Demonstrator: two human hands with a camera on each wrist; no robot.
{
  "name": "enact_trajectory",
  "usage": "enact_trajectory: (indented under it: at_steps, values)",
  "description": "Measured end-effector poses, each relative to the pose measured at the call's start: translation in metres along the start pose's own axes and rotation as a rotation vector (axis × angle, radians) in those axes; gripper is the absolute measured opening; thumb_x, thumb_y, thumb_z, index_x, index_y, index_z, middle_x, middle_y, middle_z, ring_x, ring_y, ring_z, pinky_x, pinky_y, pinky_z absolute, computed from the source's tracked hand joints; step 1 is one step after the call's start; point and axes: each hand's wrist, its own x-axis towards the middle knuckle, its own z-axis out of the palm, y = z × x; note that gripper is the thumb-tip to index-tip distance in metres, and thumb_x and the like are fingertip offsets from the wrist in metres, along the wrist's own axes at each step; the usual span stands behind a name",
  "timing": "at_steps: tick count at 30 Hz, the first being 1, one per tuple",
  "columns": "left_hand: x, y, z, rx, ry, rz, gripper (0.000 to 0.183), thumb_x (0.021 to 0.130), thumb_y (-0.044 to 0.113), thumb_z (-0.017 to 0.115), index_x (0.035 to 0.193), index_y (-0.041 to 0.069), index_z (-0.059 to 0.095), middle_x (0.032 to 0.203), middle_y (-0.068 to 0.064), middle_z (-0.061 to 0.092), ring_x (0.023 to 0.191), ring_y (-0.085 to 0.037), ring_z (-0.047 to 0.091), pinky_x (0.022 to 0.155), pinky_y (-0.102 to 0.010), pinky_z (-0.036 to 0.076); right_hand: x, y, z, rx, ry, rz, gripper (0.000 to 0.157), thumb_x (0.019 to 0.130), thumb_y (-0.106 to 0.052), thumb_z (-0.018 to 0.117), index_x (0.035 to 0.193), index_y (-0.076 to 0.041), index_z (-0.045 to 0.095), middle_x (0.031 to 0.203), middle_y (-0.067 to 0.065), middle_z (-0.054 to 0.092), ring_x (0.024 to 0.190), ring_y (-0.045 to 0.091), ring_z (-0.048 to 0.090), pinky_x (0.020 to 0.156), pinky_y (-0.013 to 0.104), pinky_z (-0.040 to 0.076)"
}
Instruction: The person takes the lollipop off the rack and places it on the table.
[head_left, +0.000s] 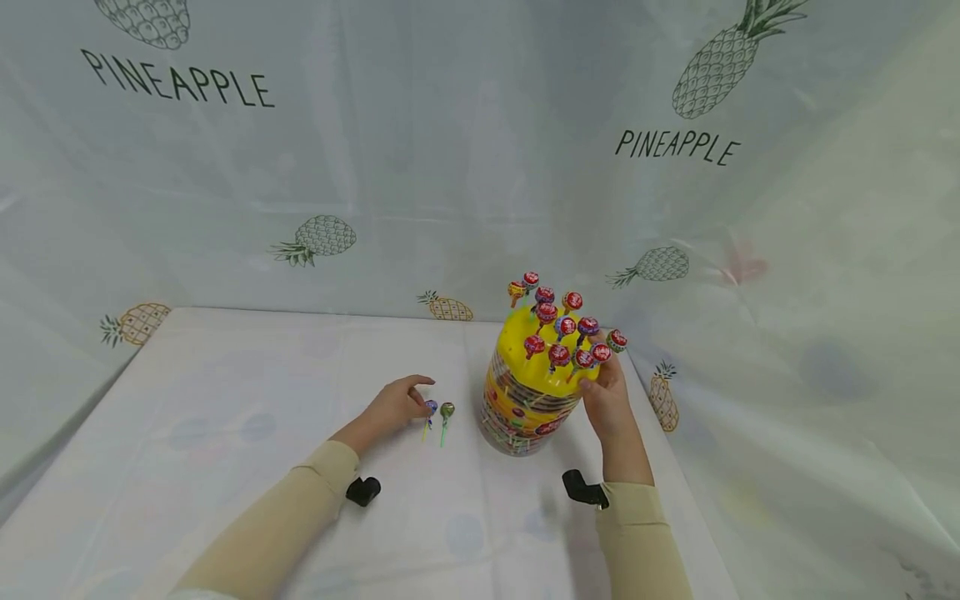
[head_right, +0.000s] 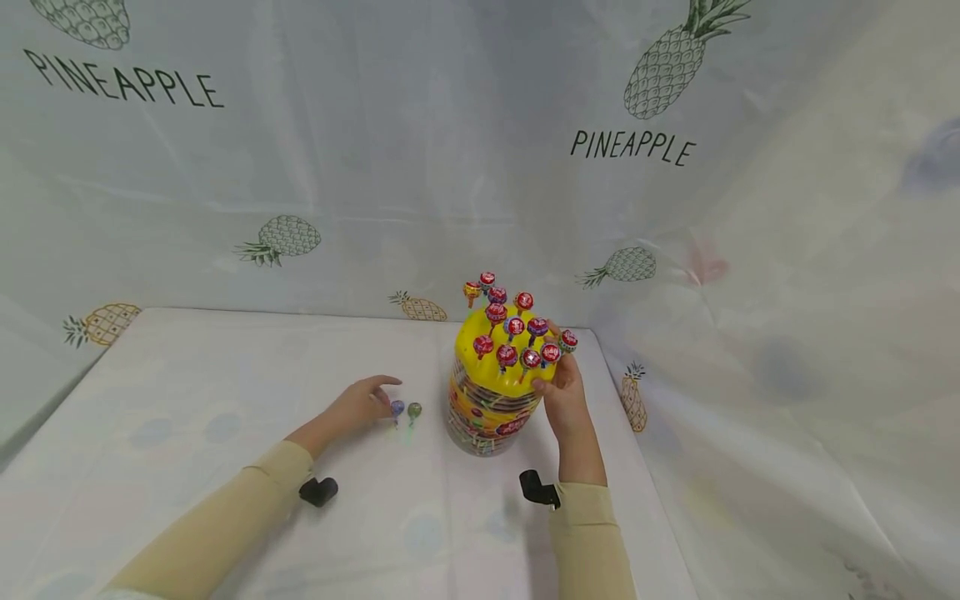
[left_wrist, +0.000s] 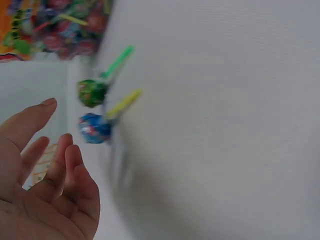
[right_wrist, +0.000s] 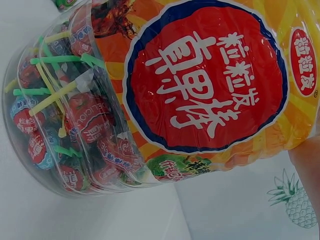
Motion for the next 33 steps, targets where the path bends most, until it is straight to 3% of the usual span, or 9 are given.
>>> enact_trajectory:
  at_steps: [4,10,18,25,33]
  values:
    - [-0.002,0.023,-0.015,-0.061,0.016,0.049,0.056,0.082,0.012,0.079,0.134,0.012,0.058,0.088,-0.001,0.062,0.071,-0.016,0.054,0.060,-0.029,0.044,-0.001,0.001,0.000,0.004,0.007,-0.001,0.055,0.093,0.013,0.050,0.136,-0.022,0.052,0.157,0.005,0.025,0.139,0.024,0.028,0.114,0.036,0.024]
    - [-0.005,0.058,-0.026,-0.136,0.020,0.145,0.058,0.082,0.013,0.079,0.136,0.015,0.056,0.095,-0.004,0.063,0.075,-0.016,0.058,0.063,-0.028,0.048,-0.003,-0.001,0.001,-0.007,0.032,0.025,0.054,0.092,0.012,0.052,0.132,-0.024,0.056,0.161,-0.001,0.015,0.142,0.023,0.022,0.117,0.043,0.014]
    - [-0.010,0.104,-0.039,-0.155,0.020,0.254,0.057,0.084,0.016,0.078,0.137,0.019,0.056,0.104,-0.006,0.063,0.084,-0.019,0.059,0.070,-0.030,0.052,-0.002,-0.003,0.003,-0.007,0.043,0.055,0.055,0.091,0.012,0.052,0.132,-0.025,0.055,0.162,-0.002,0.012,0.142,0.024,0.022,0.116,0.040,0.021]
    - [-0.004,0.133,-0.050,-0.174,0.052,0.309,0.058,0.085,0.019,0.078,0.138,0.021,0.055,0.109,-0.004,0.063,0.090,-0.020,0.058,0.072,-0.031,0.053,-0.002,-0.003,0.002,-0.016,0.067,0.078,0.058,0.090,0.013,0.052,0.137,-0.023,0.052,0.160,-0.003,0.018,0.141,0.023,0.025,0.115,0.040,0.022]
    - [0.009,0.159,-0.059,-0.254,0.093,0.395,0.051,0.086,0.019,0.077,0.133,0.021,0.057,0.117,-0.001,0.061,0.093,-0.020,0.059,0.085,-0.037,0.052,-0.003,-0.003,0.004,0.001,0.052,0.055,0.054,0.092,0.012,0.052,0.132,-0.026,0.055,0.161,-0.004,0.016,0.142,0.023,0.023,0.116,0.042,0.019]
